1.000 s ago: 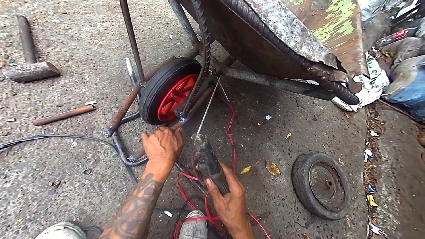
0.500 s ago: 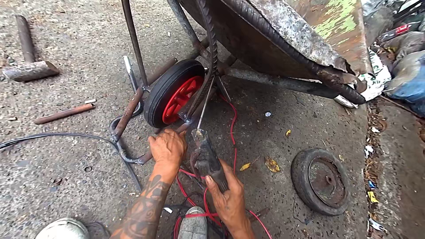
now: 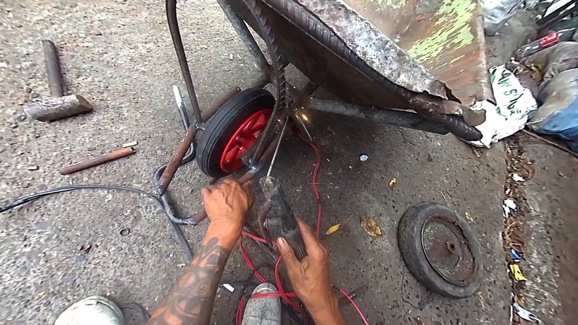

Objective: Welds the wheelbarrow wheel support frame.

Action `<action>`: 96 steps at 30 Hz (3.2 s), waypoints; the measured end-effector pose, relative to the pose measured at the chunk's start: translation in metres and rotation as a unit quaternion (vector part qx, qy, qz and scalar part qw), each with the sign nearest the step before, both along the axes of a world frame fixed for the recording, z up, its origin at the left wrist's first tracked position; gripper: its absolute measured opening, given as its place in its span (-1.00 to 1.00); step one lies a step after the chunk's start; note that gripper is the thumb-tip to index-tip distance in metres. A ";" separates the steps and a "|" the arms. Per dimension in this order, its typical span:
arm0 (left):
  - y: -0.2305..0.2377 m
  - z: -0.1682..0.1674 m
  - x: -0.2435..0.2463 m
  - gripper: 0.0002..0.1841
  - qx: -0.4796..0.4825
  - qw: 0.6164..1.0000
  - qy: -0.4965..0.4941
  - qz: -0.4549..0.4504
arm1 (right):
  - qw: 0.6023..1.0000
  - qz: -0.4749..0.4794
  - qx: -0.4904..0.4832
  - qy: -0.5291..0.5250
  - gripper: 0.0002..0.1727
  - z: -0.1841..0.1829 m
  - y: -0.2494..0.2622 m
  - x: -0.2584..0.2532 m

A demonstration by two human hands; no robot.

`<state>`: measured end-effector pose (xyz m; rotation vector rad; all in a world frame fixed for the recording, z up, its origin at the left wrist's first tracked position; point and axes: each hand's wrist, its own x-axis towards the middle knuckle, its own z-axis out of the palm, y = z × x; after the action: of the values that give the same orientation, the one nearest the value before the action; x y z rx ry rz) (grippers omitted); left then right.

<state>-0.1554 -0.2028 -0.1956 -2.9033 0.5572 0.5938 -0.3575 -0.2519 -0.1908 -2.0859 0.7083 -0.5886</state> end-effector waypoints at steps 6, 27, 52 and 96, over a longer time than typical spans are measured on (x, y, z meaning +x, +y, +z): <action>0.001 -0.004 0.000 -0.38 0.005 1.000 -0.006 -0.001 | 1.000 -0.007 0.020 -0.008 -0.36 0.002 0.005 -0.004; 0.001 -0.007 0.003 -0.28 0.003 1.000 -0.007 -0.002 | 0.944 -0.037 0.280 -0.173 -0.44 -0.001 -0.004 -0.009; 0.004 -0.006 0.004 -0.30 -0.006 1.000 -0.004 -0.015 | 0.998 -0.008 0.038 -0.043 -0.39 -0.001 0.001 -0.012; 0.002 0.005 0.001 -0.46 -0.022 0.999 0.023 0.009 | 0.999 -0.001 0.030 -0.030 -0.38 0.000 0.010 -0.003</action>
<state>-0.1544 -0.2013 -0.1904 -2.9452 0.5558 0.6599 -0.3602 -0.2420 -0.1903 -2.0039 0.6870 -0.6208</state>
